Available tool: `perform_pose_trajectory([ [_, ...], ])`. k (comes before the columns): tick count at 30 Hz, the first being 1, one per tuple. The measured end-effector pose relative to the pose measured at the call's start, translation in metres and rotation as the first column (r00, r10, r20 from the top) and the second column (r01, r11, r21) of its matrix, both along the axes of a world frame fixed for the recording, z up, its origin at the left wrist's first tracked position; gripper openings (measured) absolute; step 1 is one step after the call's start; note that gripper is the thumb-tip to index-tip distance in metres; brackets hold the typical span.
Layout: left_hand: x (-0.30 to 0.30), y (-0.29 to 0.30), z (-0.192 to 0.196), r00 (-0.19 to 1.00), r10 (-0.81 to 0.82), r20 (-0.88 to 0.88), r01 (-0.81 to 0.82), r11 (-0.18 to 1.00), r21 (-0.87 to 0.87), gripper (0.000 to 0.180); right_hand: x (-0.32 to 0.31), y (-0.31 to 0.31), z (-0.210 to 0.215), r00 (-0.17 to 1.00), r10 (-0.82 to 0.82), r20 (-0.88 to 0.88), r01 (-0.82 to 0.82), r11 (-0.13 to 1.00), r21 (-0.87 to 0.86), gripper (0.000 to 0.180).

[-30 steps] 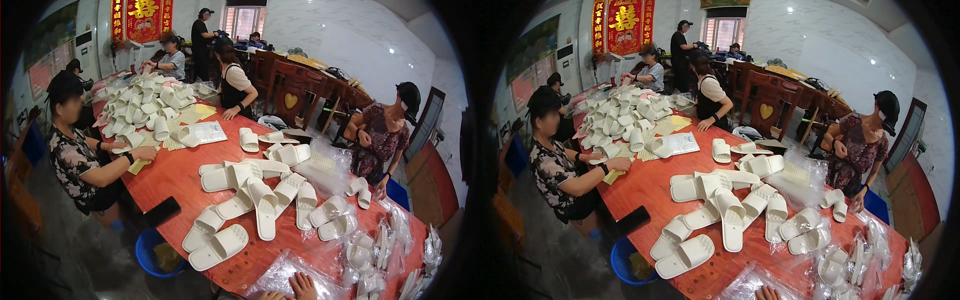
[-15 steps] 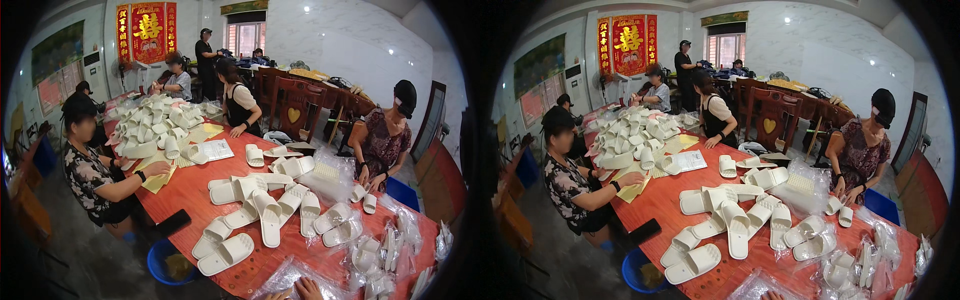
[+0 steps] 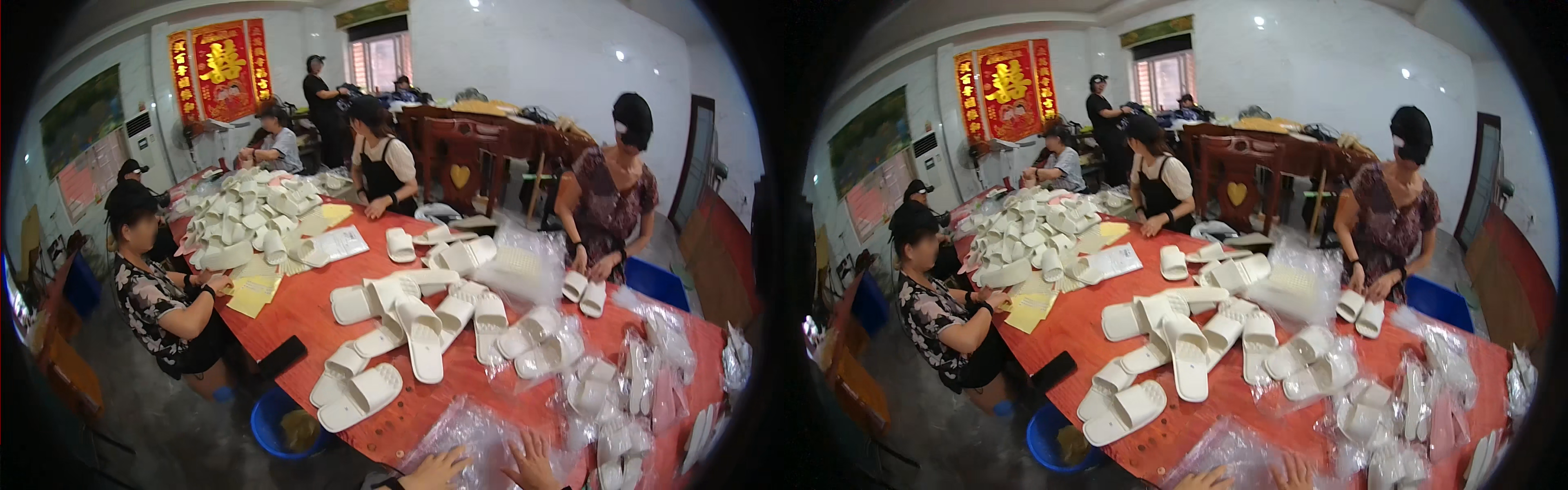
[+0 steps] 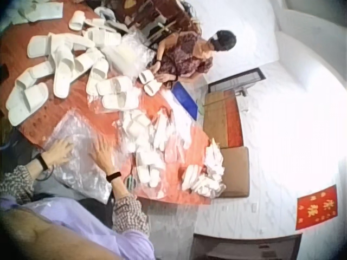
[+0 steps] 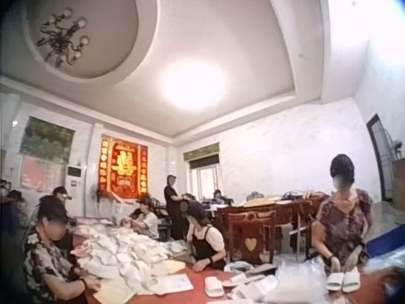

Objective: Packing white slippers into individual plastic bags and then into a larger green storage sack.

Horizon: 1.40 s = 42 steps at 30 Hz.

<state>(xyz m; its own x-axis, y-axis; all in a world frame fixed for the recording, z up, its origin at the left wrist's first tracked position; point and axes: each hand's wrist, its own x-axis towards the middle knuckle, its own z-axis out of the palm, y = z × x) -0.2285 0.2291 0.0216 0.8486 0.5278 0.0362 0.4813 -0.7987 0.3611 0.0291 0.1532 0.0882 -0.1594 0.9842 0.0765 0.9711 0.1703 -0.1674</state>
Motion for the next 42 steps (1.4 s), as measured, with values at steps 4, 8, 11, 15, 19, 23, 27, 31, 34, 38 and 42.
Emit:
perform_pose_trajectory([
  [4, 0.006, 0.012, 0.000, 0.999, -0.042, 0.020, 0.044, 0.996, -0.077, 0.066, 0.010, -0.053, -0.013, 0.989, 0.088, 0.115, -0.067, 0.982, -0.178, 0.080],
  [8, 0.004, 0.029, 0.025, 0.997, -0.071, -0.012, 0.071, 0.996, -0.049, 0.076, 0.040, -0.077, -0.002, 0.975, -0.203, -0.092, 0.195, 0.976, -0.096, 0.093],
  [11, 0.005, 0.029, 0.038, 0.990, -0.091, -0.105, 0.078, 0.989, -0.126, 0.081, 0.049, -0.085, -0.036, 0.949, -0.275, -0.151, 0.253, 0.956, -0.149, 0.091],
  [15, 0.019, 0.019, 0.047, 0.984, -0.114, -0.138, 0.100, 0.990, -0.104, 0.073, 0.051, -0.103, -0.058, 0.942, -0.294, -0.161, 0.279, 0.954, -0.112, 0.086],
  [19, 0.042, 0.001, 0.048, 0.985, -0.047, -0.168, 0.053, 0.998, 0.035, 0.061, 0.046, -0.109, -0.060, 0.946, -0.271, -0.178, 0.258, 0.961, -0.096, 0.085],
  [23, 0.077, -0.018, 0.060, 0.989, -0.142, -0.033, 0.141, 0.989, -0.036, 0.059, 0.044, -0.108, -0.057, 0.945, -0.264, -0.193, 0.253, 0.964, -0.079, 0.085],
  [27, 0.089, -0.020, 0.040, 0.980, -0.188, -0.067, 0.186, 0.982, -0.027, 0.063, 0.073, -0.113, -0.056, 0.878, -0.194, -0.437, 0.195, 0.980, -0.044, 0.062],
  [31, 0.085, -0.006, 0.032, 0.985, -0.161, -0.062, 0.152, 0.979, -0.137, 0.067, 0.132, -0.123, -0.002, 0.691, -0.456, -0.561, 0.595, 0.800, 0.083, 0.028],
  [34, 0.095, -0.004, 0.034, 0.984, -0.174, -0.038, 0.166, 0.974, -0.153, 0.068, 0.194, -0.131, 0.031, 0.807, -0.572, -0.145, 0.590, 0.784, 0.191, 0.040],
  [38, 0.072, 0.009, 0.037, 0.985, -0.129, -0.111, 0.114, 0.985, -0.132, 0.068, 0.221, -0.083, 0.030, 0.889, -0.266, 0.373, 0.235, 0.964, 0.127, 0.054],
  [42, 0.081, -0.001, 0.014, 0.983, -0.179, -0.041, 0.175, 0.981, -0.089, 0.069, 0.256, -0.087, 0.001, 0.838, -0.085, 0.540, 0.070, 0.996, 0.049, 0.046],
])
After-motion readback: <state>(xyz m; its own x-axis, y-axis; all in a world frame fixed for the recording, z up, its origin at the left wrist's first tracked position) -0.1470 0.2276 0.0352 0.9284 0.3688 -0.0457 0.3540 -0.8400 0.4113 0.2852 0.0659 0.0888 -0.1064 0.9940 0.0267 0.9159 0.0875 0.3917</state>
